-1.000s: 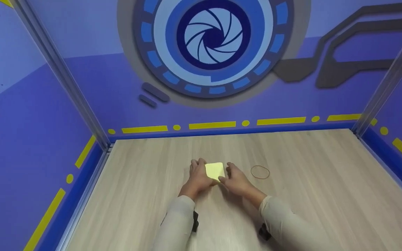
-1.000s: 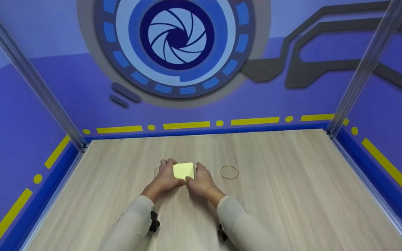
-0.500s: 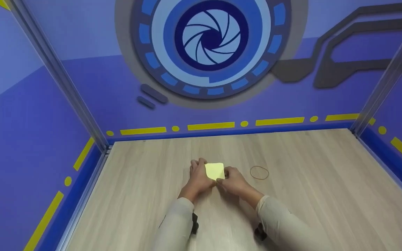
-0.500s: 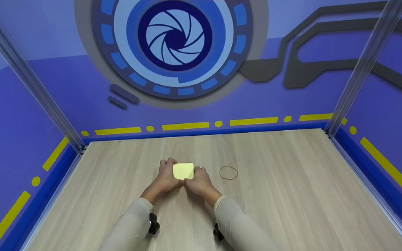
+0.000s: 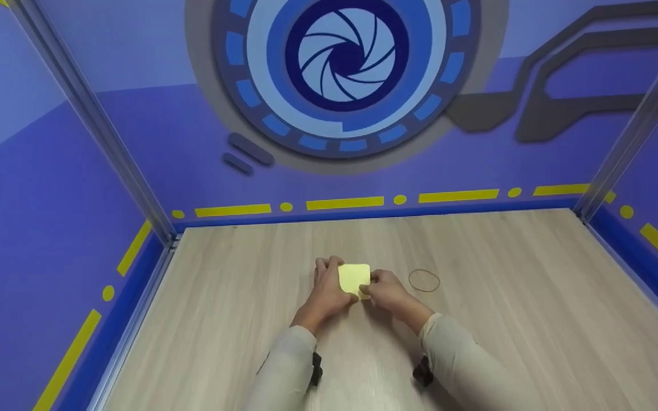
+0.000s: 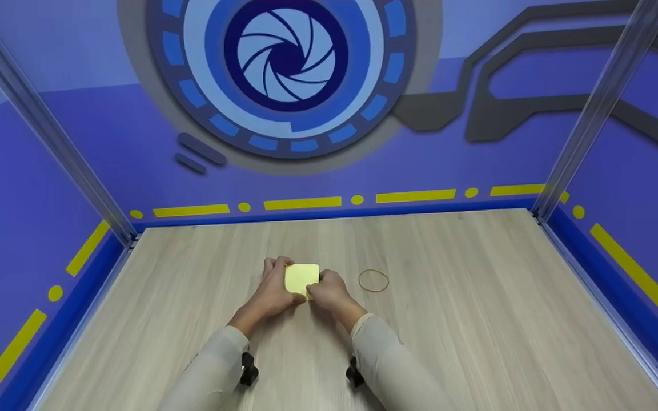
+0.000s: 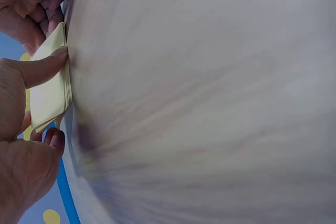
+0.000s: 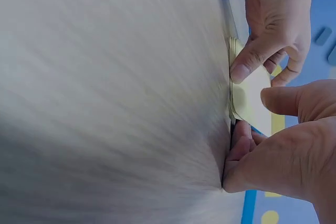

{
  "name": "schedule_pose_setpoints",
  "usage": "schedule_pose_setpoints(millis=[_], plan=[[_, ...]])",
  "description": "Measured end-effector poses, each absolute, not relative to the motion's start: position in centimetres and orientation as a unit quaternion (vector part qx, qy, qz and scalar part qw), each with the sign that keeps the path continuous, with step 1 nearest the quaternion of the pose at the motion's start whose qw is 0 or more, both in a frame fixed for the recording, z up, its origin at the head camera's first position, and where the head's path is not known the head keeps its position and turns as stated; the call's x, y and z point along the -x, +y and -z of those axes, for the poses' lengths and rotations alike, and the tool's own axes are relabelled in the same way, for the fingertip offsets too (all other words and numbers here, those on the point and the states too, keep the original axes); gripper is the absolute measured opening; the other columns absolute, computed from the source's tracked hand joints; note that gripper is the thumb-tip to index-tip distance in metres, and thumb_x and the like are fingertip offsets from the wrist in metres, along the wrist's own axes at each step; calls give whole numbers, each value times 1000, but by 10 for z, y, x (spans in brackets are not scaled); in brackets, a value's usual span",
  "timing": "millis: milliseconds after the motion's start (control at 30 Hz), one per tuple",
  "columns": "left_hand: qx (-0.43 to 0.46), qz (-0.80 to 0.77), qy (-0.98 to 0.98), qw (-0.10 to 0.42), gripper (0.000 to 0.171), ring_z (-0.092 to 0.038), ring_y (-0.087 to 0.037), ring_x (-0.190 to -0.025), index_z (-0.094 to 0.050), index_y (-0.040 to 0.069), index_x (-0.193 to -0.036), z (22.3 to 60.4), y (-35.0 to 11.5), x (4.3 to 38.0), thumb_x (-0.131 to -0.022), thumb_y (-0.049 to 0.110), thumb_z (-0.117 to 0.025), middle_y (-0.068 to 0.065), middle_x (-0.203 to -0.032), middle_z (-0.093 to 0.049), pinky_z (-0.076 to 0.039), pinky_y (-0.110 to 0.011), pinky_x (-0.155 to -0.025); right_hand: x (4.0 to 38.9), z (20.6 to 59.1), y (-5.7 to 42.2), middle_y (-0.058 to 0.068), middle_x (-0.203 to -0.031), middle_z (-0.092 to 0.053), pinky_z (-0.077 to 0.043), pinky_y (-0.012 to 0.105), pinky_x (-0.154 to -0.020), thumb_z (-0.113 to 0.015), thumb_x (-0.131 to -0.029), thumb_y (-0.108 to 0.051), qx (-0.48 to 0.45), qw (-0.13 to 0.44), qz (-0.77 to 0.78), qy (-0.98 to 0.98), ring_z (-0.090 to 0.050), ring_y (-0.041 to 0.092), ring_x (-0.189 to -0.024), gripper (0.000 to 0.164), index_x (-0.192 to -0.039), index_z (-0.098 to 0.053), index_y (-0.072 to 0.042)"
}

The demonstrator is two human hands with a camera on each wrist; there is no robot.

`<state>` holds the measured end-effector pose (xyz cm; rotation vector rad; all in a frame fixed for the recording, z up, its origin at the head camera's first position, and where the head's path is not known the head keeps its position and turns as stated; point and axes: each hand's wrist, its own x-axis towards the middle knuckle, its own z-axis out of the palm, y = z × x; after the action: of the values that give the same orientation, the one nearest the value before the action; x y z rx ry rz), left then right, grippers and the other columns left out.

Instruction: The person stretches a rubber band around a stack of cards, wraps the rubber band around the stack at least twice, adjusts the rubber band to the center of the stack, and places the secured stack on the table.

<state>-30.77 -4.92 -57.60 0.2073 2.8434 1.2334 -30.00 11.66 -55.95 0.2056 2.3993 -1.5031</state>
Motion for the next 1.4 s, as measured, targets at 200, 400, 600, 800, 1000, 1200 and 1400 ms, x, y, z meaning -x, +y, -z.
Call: schedule_pose_setpoints(millis=[200, 400, 600, 800, 1000, 1200, 1400], plan=[[-58, -405, 912, 21, 83, -47, -27, -131, -46, 12, -148, 575, -48, 305, -78, 5, -92, -13, -145, -37, -47, -47, -116, 303, 558, 121, 5, -99, -63, -49, 24, -72, -58, -99, -6, -71, 160, 537, 825, -57, 17, -89, 27, -123, -66, 5], [-59, -438, 897, 32, 86, -50, -30, -132, -46, 11, -153, 571, -51, 298, -81, 9, -92, -16, -147, -43, -48, -53, -118, 304, 558, 127, 0, -84, -54, -41, 25, -65, -55, -96, -4, -76, 157, 563, 808, -50, 14, -76, 12, -101, -67, -1], [-73, -476, 875, 48, 85, -56, -35, -140, -46, 10, -157, 574, -58, 295, -84, 6, -89, -20, -153, -56, -44, -55, -123, 304, 559, 132, 1, -89, -57, -42, 27, -65, -59, -93, -4, -76, 150, 586, 793, -51, 15, -77, 15, -106, -67, -2], [-67, -537, 837, 78, 85, -60, -29, -133, -45, 11, -161, 579, -65, 293, -85, -1, -83, -20, -153, -59, -50, -50, -117, 303, 563, 135, 3, -97, -57, -47, 28, -72, -64, -90, -5, -82, 123, 604, 783, -55, 17, -87, 17, -107, -58, -5], [-52, -602, 791, 95, 86, -61, -29, -139, -41, 14, -163, 585, -67, 293, -88, -8, -75, -23, -154, -60, -51, -48, -118, 301, 564, 136, 1, -91, -58, -46, 29, -71, -67, -90, -6, -70, 115, 617, 776, -55, 17, -84, 15, -102, -60, -7], [-42, -623, 775, 102, 85, -61, -28, -140, -37, 16, -165, 589, -71, 292, -91, -5, -73, -20, -154, -61, -50, -48, -120, 301, 565, 137, 1, -89, -59, -46, 30, -72, -65, -87, -7, -60, 125, 618, 774, -55, 18, -84, 20, -107, -60, -6], [-54, -626, 770, 113, 83, -62, -26, -138, -34, 15, -167, 591, -76, 292, -94, -1, -71, -19, -151, -63, -45, -50, -122, 299, 566, 135, 1, -89, -59, -45, 31, -73, -65, -87, -7, -63, 124, 620, 772, -55, 18, -85, 22, -108, -62, -6]])
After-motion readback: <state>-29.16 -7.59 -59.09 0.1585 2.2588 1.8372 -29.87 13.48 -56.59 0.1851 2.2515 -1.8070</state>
